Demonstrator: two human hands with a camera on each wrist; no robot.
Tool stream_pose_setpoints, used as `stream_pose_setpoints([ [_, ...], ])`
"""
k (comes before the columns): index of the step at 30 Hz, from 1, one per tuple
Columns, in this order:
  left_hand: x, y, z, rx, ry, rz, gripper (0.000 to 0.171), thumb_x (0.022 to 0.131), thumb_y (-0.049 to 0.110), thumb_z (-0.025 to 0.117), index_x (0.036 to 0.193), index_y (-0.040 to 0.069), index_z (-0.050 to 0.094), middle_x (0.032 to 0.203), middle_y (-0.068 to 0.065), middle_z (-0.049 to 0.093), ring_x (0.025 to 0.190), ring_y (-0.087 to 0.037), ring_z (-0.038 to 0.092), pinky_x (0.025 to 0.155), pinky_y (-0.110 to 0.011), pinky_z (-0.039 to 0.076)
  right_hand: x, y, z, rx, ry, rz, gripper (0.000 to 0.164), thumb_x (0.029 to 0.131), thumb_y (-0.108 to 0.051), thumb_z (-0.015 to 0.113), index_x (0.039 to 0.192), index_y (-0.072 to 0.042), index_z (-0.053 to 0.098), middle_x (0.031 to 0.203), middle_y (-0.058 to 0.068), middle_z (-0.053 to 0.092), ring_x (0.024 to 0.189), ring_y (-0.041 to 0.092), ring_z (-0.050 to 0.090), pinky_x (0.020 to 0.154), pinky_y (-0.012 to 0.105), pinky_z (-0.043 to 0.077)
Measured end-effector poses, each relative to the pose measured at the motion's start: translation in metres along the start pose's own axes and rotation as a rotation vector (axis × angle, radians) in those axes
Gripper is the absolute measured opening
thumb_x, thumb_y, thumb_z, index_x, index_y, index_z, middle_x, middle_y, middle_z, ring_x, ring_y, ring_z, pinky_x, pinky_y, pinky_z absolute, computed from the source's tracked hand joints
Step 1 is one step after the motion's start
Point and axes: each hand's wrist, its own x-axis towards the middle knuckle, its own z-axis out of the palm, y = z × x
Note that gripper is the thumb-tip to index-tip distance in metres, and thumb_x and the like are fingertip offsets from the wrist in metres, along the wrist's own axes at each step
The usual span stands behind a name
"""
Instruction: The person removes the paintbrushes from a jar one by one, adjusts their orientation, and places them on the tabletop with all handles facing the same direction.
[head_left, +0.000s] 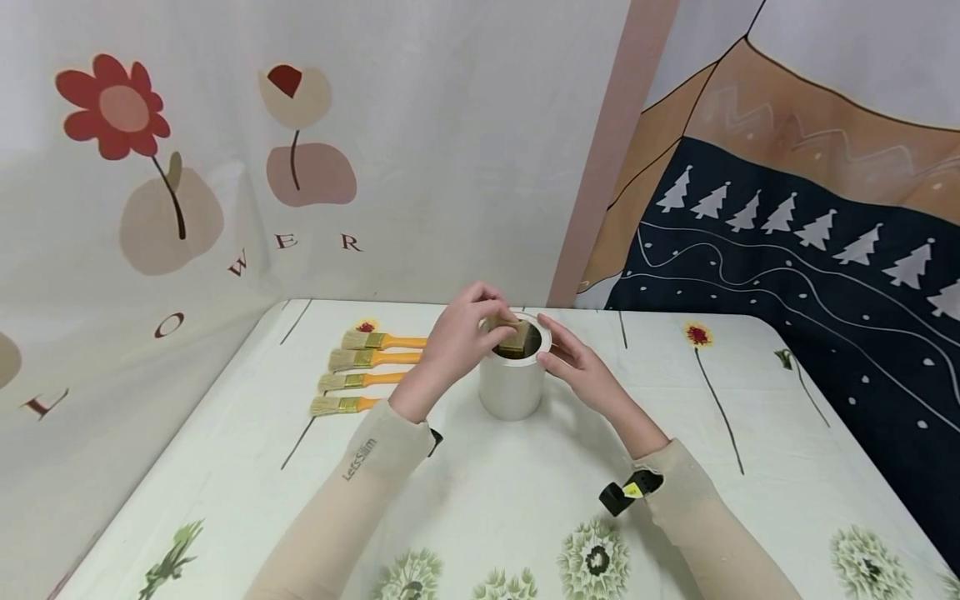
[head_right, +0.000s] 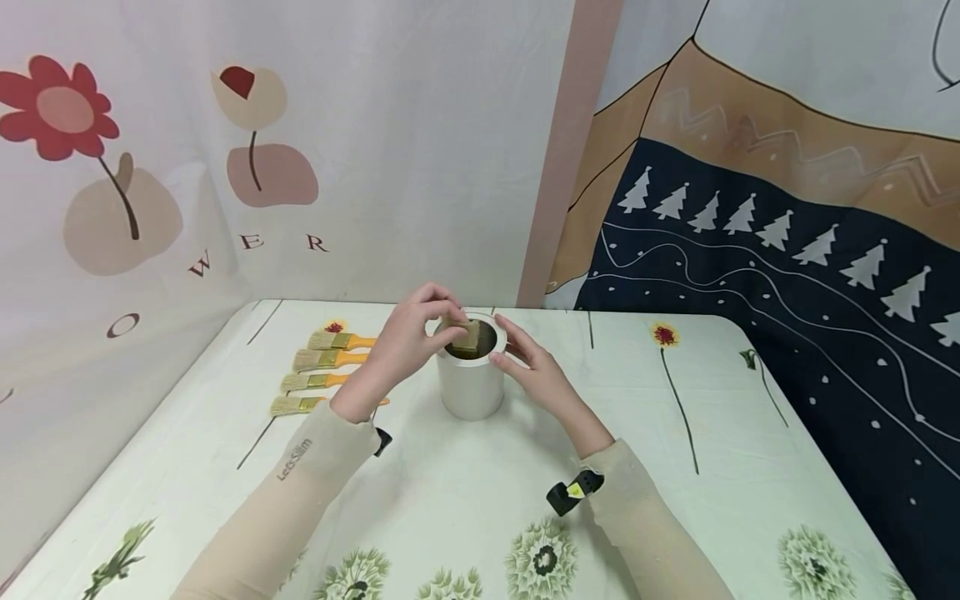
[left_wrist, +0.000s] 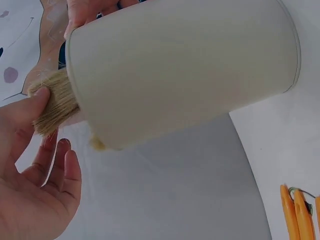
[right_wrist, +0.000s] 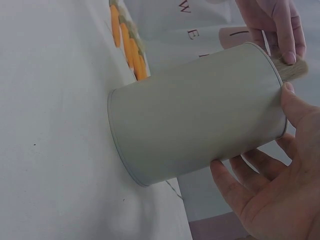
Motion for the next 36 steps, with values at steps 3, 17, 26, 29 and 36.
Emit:
stream_pose_setpoints([
  [3, -0.002, -0.001, -0.006, -0.040, 0.021, -0.009, 0.006, 0.090, 0.018, 0.075, 0.095, 0.014, 0.074, 0.110, -0.002, 0.065, 0.104, -0.020, 0.062, 0.094, -0.037, 0.055, 0.000, 0.000, 0.000, 0.001, 0.002, 0.004, 0.063, 0.105, -0.027, 0.053, 0.160, -0.024, 0.023, 0.164, 0.014, 0.026, 0.148, 0.038, 0.033, 0.113, 0.055, 0.041],
  [17, -0.011, -0.013, -0.055, -0.366, 0.166, -0.150, 0.015, 0.097, 0.016, 0.066, 0.107, 0.005, 0.066, 0.109, -0.010, 0.070, 0.101, -0.018, 0.066, 0.088, -0.032, 0.060, 0.001, 0.001, 0.002, -0.004, 0.019, 0.010, 0.063, 0.104, -0.028, 0.054, 0.159, -0.026, 0.025, 0.164, 0.012, 0.027, 0.148, 0.037, 0.035, 0.113, 0.053, 0.043],
  [26, -0.034, -0.047, -0.090, -0.619, 0.290, -0.286, 0.015, 0.098, 0.017, 0.064, 0.105, 0.004, 0.060, 0.103, 0.003, 0.062, 0.090, -0.004, 0.064, 0.078, -0.015, 0.059, 0.000, 0.000, 0.002, -0.009, 0.015, 0.019, 0.064, 0.104, -0.030, 0.054, 0.159, -0.027, 0.024, 0.165, 0.012, 0.025, 0.149, 0.038, 0.033, 0.114, 0.053, 0.042],
  [29, -0.047, -0.059, -0.100, -0.710, 0.319, -0.345, 0.009, 0.097, 0.018, 0.066, 0.100, 0.013, 0.060, 0.100, 0.006, 0.062, 0.088, -0.004, 0.065, 0.079, -0.015, 0.059, 0.000, -0.001, 0.001, -0.004, 0.014, 0.013, 0.063, 0.104, -0.028, 0.054, 0.159, -0.026, 0.024, 0.164, 0.013, 0.026, 0.148, 0.038, 0.034, 0.114, 0.053, 0.042],
  [36, -0.079, -0.090, -0.114, -0.816, 0.339, -0.494, 0.015, 0.097, 0.018, 0.066, 0.101, 0.008, 0.055, 0.103, 0.005, 0.059, 0.091, -0.002, 0.064, 0.080, -0.013, 0.058, 0.000, 0.000, 0.001, 0.013, 0.015, 0.013, 0.063, 0.104, -0.027, 0.054, 0.159, -0.025, 0.024, 0.164, 0.014, 0.026, 0.149, 0.037, 0.033, 0.115, 0.054, 0.040],
])
